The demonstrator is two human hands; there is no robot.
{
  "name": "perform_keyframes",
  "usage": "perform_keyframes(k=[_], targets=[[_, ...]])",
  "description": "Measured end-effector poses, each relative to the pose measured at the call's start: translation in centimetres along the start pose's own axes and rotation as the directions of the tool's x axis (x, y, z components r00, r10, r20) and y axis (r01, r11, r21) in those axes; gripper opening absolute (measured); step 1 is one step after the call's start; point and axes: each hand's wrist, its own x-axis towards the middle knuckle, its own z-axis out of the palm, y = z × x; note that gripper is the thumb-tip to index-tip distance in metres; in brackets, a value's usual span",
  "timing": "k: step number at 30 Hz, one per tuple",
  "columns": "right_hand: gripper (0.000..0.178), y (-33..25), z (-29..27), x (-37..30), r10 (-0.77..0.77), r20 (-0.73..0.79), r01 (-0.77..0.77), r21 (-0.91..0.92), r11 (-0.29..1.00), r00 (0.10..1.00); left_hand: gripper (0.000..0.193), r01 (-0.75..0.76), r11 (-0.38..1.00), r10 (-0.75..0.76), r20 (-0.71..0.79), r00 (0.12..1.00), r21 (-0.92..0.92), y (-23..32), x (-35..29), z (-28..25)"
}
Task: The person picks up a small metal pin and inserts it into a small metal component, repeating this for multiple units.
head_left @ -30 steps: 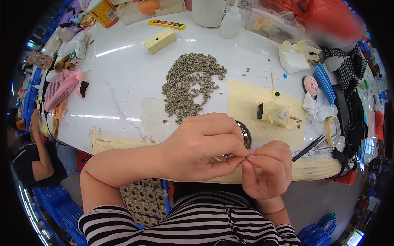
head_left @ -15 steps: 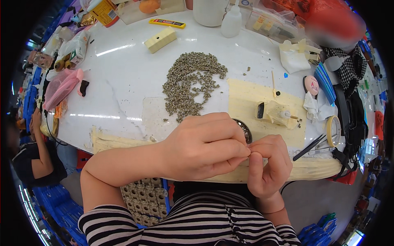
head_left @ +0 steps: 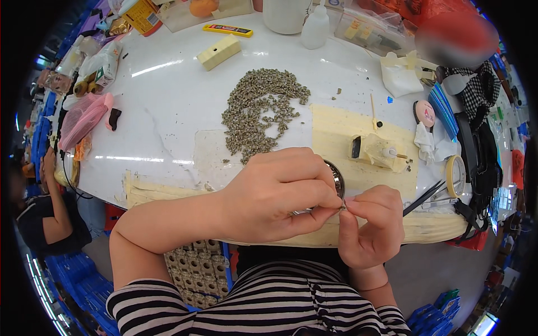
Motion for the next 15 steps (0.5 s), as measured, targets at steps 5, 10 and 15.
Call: perform_keyframes(k=[5,10,15], targets=[[0.026,-0.03,0.12,0.06,-0.058,0.018,0.059,-0.046,0.997,0.998,0.022,0.072,0.997,-0.072,-0.001,0.997,-0.019,0.11,0.09,-0.09],[0.019,0.0,0.15,0.01,0.028,0.028,-0.028,-0.012,1.0,0.999,0.021,0.052,0.997,-0.053,-0.028,0.998,-0.052,0.21,0.17,-0.2],[0.01,-0.08,-0.17,0.07,0.105,0.089,-0.108,0.039,0.993,0.991,0.021,-0.019,1.0,0.019,-0.04,0.999,-0.017,0.05,0.09,-0.02]])
